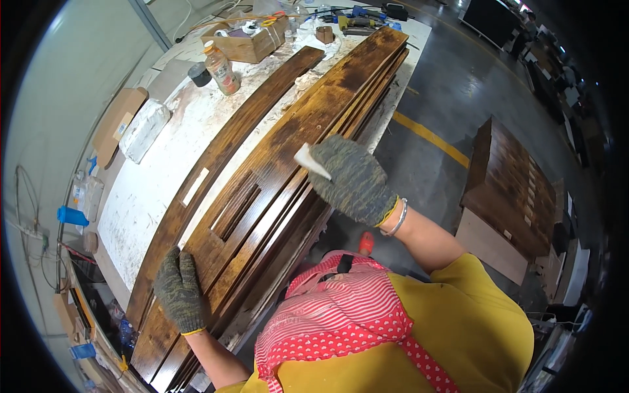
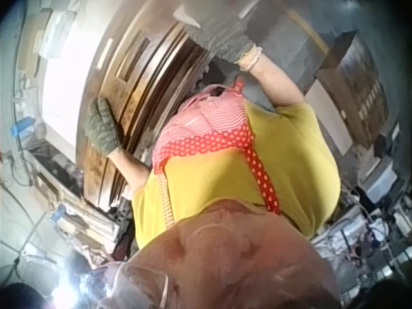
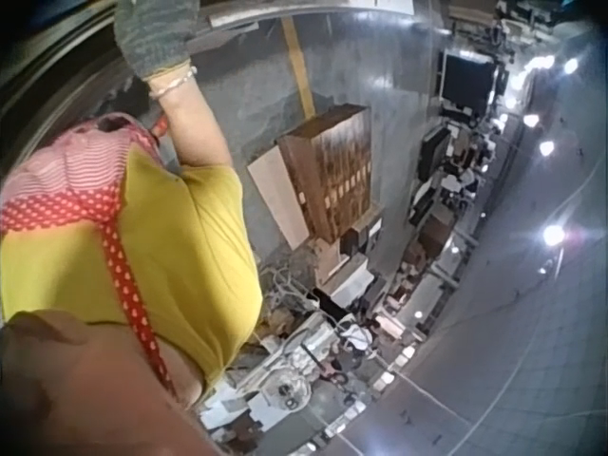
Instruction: The person wipes long wooden boards with a cloth, uses pliers to remove an item from a wooden block, and wipes a stack of boards.
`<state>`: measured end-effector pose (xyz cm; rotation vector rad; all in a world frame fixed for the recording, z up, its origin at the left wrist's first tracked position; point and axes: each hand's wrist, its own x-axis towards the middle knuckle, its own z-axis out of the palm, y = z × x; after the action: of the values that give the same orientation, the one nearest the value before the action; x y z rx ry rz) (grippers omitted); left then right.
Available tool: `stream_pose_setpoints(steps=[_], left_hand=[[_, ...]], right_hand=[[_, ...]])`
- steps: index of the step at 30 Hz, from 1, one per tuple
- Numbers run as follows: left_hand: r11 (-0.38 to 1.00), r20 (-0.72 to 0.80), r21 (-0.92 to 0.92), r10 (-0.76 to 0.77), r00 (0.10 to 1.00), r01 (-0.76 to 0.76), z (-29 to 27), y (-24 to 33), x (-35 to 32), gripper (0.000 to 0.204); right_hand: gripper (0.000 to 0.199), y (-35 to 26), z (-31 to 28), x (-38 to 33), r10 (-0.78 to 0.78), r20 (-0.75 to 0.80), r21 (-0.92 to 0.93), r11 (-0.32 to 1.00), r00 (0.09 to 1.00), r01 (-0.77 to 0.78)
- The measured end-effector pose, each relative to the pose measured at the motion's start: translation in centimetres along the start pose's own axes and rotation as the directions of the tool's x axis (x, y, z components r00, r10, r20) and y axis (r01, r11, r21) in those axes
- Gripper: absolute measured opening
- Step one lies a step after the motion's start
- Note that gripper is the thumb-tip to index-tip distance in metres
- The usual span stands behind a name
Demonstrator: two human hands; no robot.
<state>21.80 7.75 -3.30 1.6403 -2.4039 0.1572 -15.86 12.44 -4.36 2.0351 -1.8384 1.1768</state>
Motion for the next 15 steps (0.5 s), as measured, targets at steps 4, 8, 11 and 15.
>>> stream_pose_setpoints(steps=[4, 8, 11, 15], left_hand=[[0.983, -0.052, -0.181, 0.013, 0.999, -0.023, -0.5, -0.1, -0.4, 0.040], [0.831, 0.002, -0.467, -0.341, 0.940, 0.302, -3.4, -4.6, -3.6, 0.039], [0.882, 0.130, 0.442, 0.117, 0.985, -0.163, -0.4, -20.3, -10.9, 0.044], [0.898, 0.064, 0.430, 0.068, 0.996, -0.090, 0.1, -18.5, -13.4, 0.049]], right_hand=[[0.044, -3.8, 0.5, -0.7, -0.130, 0.021, -0.033, 0.991, 0.991, 0.131], [0.034, -0.6, -0.7, 0.9, -0.182, -0.110, -0.035, 0.983, 0.977, 0.179], [0.030, 1.9, -2.5, 2.3, 0.009, -0.051, -0.030, 1.000, 0.999, -0.010], [0.028, 1.4, -1.7, 1.3, 0.116, -0.007, -0.051, 0.992, 0.993, -0.116]])
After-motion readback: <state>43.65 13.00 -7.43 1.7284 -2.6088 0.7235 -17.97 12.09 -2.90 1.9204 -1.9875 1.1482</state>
